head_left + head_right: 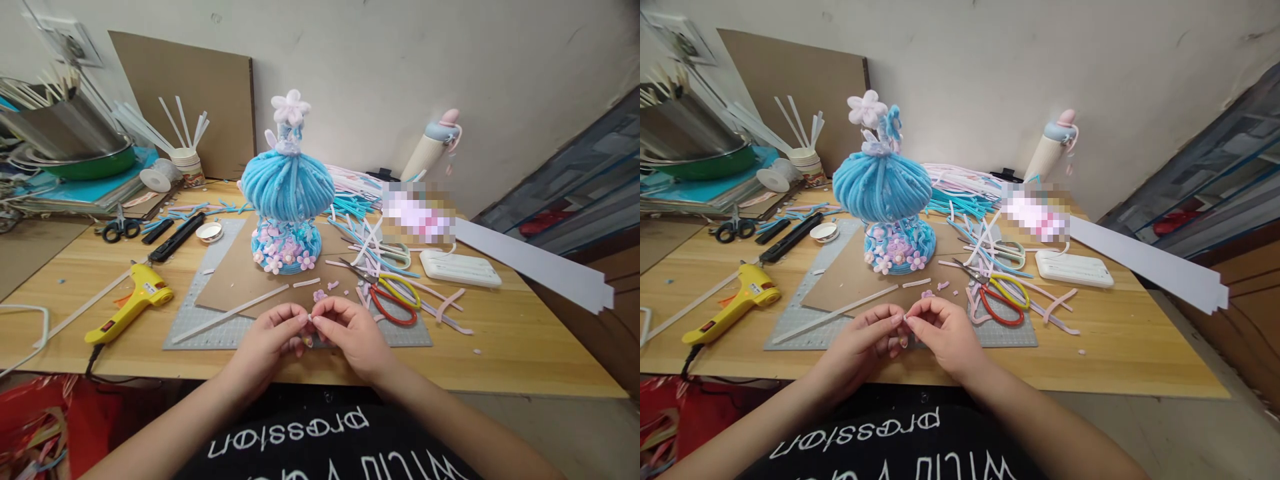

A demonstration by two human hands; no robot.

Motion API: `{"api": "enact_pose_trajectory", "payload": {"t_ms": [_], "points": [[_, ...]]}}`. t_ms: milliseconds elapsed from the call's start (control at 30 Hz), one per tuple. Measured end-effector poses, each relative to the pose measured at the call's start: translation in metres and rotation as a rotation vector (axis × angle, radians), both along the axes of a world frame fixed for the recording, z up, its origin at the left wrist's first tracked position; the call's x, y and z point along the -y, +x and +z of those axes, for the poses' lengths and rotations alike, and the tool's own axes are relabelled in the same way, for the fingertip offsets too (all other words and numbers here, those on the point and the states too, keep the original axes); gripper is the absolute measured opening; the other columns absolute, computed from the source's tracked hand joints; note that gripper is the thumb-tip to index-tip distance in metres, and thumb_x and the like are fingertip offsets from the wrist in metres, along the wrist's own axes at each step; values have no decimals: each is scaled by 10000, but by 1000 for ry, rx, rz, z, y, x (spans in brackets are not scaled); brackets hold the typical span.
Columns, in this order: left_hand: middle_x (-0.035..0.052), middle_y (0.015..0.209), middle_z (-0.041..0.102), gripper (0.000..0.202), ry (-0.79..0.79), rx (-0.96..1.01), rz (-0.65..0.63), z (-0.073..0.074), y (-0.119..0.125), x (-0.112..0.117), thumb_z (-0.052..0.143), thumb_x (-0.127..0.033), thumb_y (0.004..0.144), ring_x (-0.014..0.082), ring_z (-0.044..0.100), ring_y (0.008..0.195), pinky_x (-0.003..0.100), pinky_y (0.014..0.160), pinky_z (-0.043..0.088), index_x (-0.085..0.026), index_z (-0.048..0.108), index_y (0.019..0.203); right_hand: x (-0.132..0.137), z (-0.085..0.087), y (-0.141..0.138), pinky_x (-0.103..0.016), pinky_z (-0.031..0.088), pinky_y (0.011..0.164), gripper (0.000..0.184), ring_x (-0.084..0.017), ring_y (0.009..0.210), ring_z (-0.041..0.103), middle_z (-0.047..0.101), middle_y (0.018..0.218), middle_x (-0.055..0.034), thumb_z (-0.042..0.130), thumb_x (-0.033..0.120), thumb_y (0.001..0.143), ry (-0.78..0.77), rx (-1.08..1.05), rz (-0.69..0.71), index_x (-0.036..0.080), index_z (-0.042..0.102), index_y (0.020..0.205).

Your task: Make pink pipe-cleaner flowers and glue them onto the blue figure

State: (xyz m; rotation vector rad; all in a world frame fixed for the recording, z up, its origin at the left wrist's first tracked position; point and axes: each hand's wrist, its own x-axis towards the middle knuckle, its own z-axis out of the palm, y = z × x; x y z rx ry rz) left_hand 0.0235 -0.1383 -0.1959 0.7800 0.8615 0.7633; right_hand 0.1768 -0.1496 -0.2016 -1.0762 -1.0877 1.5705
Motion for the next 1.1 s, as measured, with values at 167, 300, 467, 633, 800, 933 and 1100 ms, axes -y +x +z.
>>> {"api": "enact_pose_trajectory", "payload": {"t_ms": [167, 300, 467, 633, 800, 933, 1100], "points": [[-34, 586, 533, 207, 125, -60, -39, -3, -1, 1, 688, -329, 740, 75, 439, 526, 211, 538, 337, -150, 584, 743, 3, -3, -4, -207, 217, 459, 211, -52, 464, 331, 442, 521, 59, 695, 317, 726, -142, -299, 51, 146, 572, 735], [-49, 554, 484, 197, 203, -84, -32, -3, -2, 1, 674, -316, 756, 68, 390, 514, 206, 524, 293, -149, 577, 717, 6, -4, -4, -208, 235, 471, 196, -54, 477, 349, 447, 543, 55, 695, 298, 740, -100, -320, 42, 147, 576, 778], [-44, 576, 488, 198, 226, -95, 15, -2, -4, 3, 674, -321, 756, 74, 382, 520, 210, 521, 305, -159, 564, 721, 3, -2, 17, -226, 276, 460, 202, -85, 486, 372, 441, 592, 42, 498, 393, 890, 165, -24, -192, 198, 535, 853], [-34, 636, 501, 176, 348, -203, 15, 3, -7, 6, 641, -326, 786, 92, 428, 579, 218, 552, 351, -171, 567, 747, 6, 11, 28, -320, 435, 730, 243, -179, 878, 524, 542, 962, -45, 579, 191, 827, 634, 578, -342, 244, 525, 1058], [-22, 673, 513, 145, 582, -393, -12, 11, -7, 9, 583, -289, 827, 107, 451, 635, 231, 597, 366, -171, 580, 742, 17, 25, 18, -373, 412, 831, 83, -194, 913, 526, 533, 899, -34, 578, 146, 810, 784, 693, -148, 213, 593, 857], [-11, 692, 532, 140, 721, -494, -38, 14, -7, 10, 543, -263, 853, 118, 471, 653, 242, 610, 377, -172, 581, 753, 18, 25, 14, -381, 388, 823, 71, -191, 884, 520, 535, 910, -36, 597, 167, 797, 773, 748, -111, 204, 611, 855], [-12, 686, 533, 132, 814, -539, -48, 14, -8, 11, 523, -238, 862, 116, 480, 641, 243, 601, 386, -174, 576, 760, 17, 23, 14, -358, 369, 800, 46, -179, 871, 524, 542, 894, -31, 579, 159, 806, 764, 762, -116, 197, 604, 811]]}}
